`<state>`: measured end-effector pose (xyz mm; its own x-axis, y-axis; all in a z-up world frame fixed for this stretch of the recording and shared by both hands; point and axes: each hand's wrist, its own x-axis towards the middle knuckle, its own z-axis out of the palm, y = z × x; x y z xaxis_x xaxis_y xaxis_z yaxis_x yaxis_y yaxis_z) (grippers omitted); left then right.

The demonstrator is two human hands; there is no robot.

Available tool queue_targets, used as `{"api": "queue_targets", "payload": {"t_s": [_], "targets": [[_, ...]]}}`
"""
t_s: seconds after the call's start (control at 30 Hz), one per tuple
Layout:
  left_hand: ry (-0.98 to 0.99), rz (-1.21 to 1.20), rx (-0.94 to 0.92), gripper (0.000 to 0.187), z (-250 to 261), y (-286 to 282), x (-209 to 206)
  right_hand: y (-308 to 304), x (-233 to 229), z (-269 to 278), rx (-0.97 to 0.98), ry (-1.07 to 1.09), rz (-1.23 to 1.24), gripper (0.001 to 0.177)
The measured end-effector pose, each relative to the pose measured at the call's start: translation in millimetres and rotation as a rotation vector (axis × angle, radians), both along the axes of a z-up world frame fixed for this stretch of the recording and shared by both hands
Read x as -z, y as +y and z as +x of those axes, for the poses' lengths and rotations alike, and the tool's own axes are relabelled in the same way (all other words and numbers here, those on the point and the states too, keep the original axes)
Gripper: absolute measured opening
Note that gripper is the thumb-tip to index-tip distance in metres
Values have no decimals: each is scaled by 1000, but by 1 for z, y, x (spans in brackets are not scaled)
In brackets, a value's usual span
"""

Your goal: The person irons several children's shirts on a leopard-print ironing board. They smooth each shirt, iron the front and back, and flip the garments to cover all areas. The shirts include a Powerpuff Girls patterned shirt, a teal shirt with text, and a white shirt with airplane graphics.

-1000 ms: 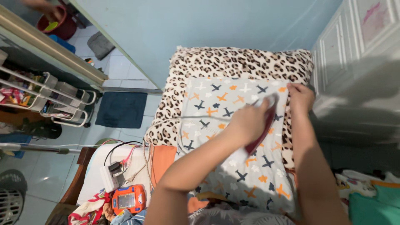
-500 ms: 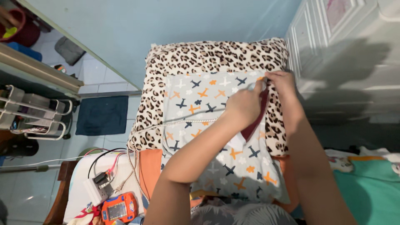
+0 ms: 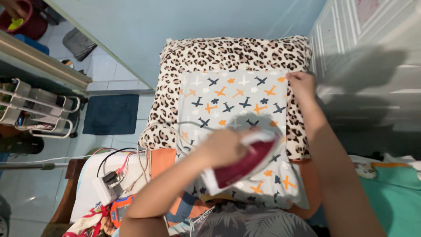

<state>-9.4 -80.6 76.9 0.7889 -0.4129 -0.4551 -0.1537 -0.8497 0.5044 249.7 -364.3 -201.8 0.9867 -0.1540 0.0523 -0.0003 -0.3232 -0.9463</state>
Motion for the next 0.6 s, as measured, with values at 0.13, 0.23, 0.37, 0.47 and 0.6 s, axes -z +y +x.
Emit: {"api": "queue_targets", "payload": {"t_s": [0.13,0.23,0.37,0.47,0.6], "targets": [[-214,-61,-226,80,5,78,-27,4,-11,-17,-62,-89,-107,29],[-570,114,-351,48,18,130,-13,6,-13,-16,-42,8,-95,31],[-1155,434,-385,20,75,171,54,5,-11,-4,-69,31,-175,30],[-990,706,-492,19,119,180,109,8,-13,-9,-45,55,-152,30],[-1024,758,-512,23,142,171,144,18,-28,-21,-18,35,-104,30]]}}
